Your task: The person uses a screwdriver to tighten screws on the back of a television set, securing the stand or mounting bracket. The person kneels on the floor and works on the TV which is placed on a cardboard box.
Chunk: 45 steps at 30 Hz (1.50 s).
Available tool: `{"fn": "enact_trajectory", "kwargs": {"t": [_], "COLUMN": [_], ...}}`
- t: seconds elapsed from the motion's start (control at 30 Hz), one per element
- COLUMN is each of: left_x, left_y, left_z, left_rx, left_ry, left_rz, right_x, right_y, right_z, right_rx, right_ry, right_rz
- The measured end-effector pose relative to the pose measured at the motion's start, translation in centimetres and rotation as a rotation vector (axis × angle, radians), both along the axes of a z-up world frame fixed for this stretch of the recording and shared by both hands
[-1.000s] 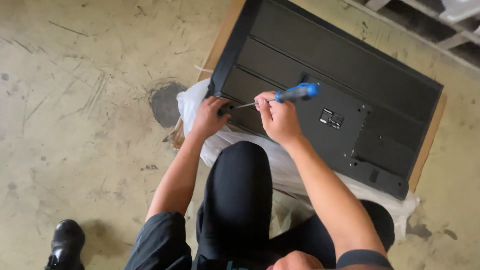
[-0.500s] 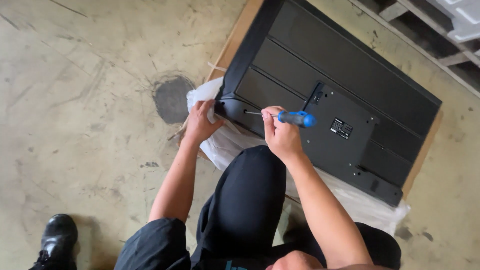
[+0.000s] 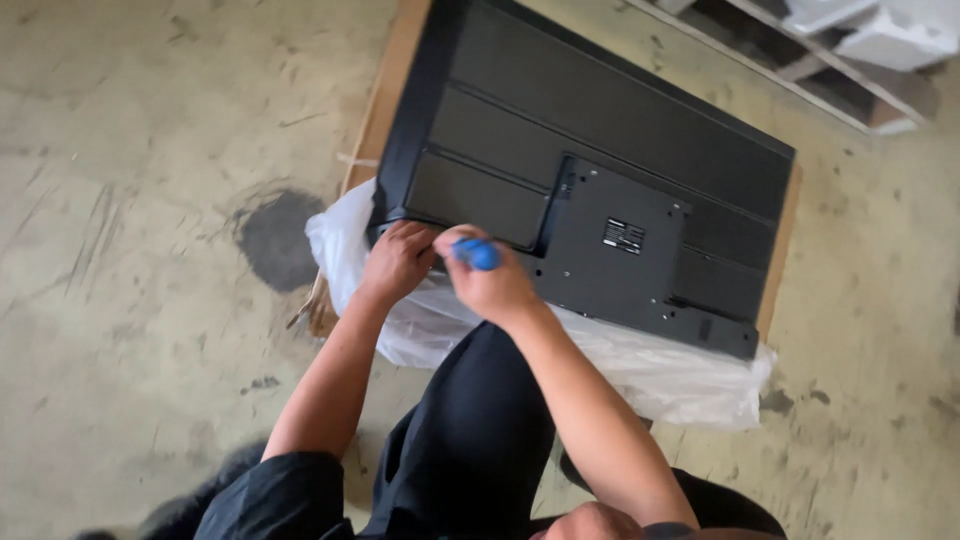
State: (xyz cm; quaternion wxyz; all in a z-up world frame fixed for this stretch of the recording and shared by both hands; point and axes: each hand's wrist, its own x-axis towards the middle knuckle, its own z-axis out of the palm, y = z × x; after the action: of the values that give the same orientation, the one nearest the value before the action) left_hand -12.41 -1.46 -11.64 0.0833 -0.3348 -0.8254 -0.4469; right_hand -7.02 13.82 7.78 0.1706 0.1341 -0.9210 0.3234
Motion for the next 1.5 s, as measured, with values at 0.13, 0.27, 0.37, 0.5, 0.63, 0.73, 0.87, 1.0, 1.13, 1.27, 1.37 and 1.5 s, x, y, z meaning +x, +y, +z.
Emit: {"fn": "enact_trajectory", "kwargs": {"t": [0.13, 0.27, 0.37, 0.5, 0.63, 0.73, 0.87, 1.0, 1.13, 1.27, 1.37, 1.5], "left_x": [0.2, 0.4, 0.9, -0.1, 0.5, 0.7, 0.6, 0.6, 0.5, 0.7, 0.9, 1.1], "left_y": [-1.0, -1.3, -1.5, -0.5, 0.0, 0.9, 0.4, 0.2, -0.9, -1.2, -0.9, -0.7], "left_z": [-3.0, -4.0, -3.3, -2.8, -3.3, -2.7, -1.5, -1.7, -4.5, -3.0, -1.1, 0.1], "left_rx": [-0.043, -0.050, -0.107, -0.125, -0.157, -0.164, -0.195, -0.247, -0.272, -0.245, -0.285, -0.296], "left_ry": [0.111, 0.152, 0.180, 0.176, 0.162, 0.142, 0.133, 0.131, 0.119, 0.094, 0.092, 0.086], "left_rz": [0.077, 0.089, 0.087, 0.168, 0.221, 0.254, 0.284, 0.250, 0.262, 0.252, 0.238, 0.247], "right_x": [0.0, 0.6, 1.3, 0.4, 0.7, 0.1, -1.4, -1.3, -0.9, -0.7, -0.9, -1.3], "right_y": [-1.5, -1.4, -1.2, 0.0, 1.0, 1.5, 1.7, 2.4, 1.2, 0.4, 0.7, 1.0], "right_z": [1.2, -0.4, -0.5, -0.9, -1.6, -3.0, -4.1, -4.4, -5.0, -5.9, -6.2, -6.4], "right_rx": [-0.168, -0.079, -0.105, -0.084, -0.035, -0.035, -0.042, -0.108, -0.124, -0.131, -0.118, -0.115], "right_ry": [-0.134, -0.219, -0.208, -0.128, -0.059, 0.011, 0.058, 0.001, -0.068, -0.072, -0.086, -0.058], "right_rz": [0.048, 0.031, 0.013, 0.032, 0.015, -0.010, -0.001, 0.041, 0.086, 0.060, 0.065, 0.053]}}
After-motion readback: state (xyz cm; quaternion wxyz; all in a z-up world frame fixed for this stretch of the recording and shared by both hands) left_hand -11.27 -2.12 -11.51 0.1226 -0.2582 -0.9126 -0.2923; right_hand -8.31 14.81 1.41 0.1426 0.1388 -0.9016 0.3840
